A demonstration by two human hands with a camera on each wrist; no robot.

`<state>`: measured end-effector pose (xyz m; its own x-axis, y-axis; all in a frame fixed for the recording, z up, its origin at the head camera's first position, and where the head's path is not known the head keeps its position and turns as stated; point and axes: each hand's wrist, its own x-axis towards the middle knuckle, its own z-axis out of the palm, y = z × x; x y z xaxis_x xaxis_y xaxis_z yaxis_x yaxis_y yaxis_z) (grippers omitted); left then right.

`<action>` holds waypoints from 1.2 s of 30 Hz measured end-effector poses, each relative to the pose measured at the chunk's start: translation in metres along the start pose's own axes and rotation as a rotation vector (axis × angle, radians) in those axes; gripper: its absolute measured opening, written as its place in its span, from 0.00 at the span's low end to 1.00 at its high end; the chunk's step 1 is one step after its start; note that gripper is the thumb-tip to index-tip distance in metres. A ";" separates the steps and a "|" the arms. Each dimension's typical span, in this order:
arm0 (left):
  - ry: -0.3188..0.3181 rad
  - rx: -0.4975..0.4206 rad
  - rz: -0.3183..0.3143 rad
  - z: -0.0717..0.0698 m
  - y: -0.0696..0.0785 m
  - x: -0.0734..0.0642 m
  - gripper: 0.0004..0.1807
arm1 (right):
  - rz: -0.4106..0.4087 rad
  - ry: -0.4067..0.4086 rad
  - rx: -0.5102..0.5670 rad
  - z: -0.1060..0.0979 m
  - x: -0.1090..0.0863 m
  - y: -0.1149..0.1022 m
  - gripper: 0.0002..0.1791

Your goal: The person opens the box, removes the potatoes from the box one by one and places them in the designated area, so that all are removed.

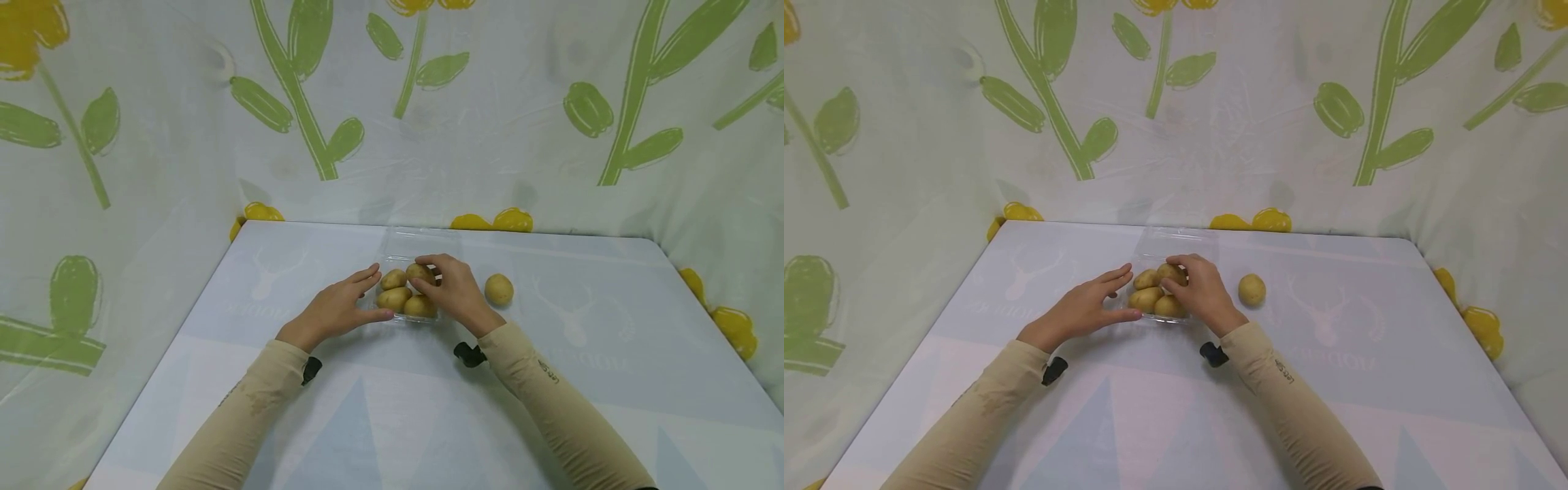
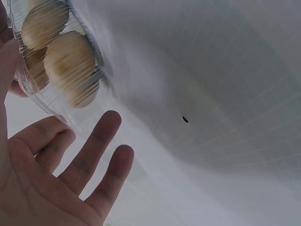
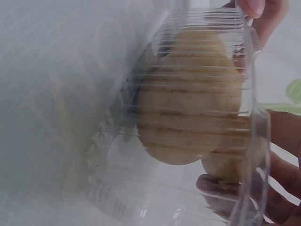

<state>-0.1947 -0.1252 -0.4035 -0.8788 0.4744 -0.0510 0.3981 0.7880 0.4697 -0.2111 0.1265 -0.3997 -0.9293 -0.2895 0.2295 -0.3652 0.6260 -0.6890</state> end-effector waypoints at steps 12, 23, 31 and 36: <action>0.004 0.002 0.009 0.001 0.001 0.000 0.53 | -0.067 0.104 0.031 -0.009 -0.009 -0.010 0.24; -0.002 0.004 0.000 0.000 0.001 0.000 0.54 | -0.177 0.266 0.108 -0.023 -0.019 -0.016 0.24; 0.004 0.006 0.002 0.000 0.002 0.000 0.53 | -0.190 0.359 0.149 -0.029 -0.026 -0.016 0.24; 0.005 0.010 0.004 0.001 0.002 0.000 0.52 | -0.183 0.400 0.170 -0.035 -0.030 -0.015 0.24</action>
<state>-0.1935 -0.1231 -0.4032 -0.8782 0.4761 -0.0449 0.4045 0.7896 0.4614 -0.1794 0.1517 -0.3721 -0.8113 -0.0616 0.5814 -0.5417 0.4533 -0.7079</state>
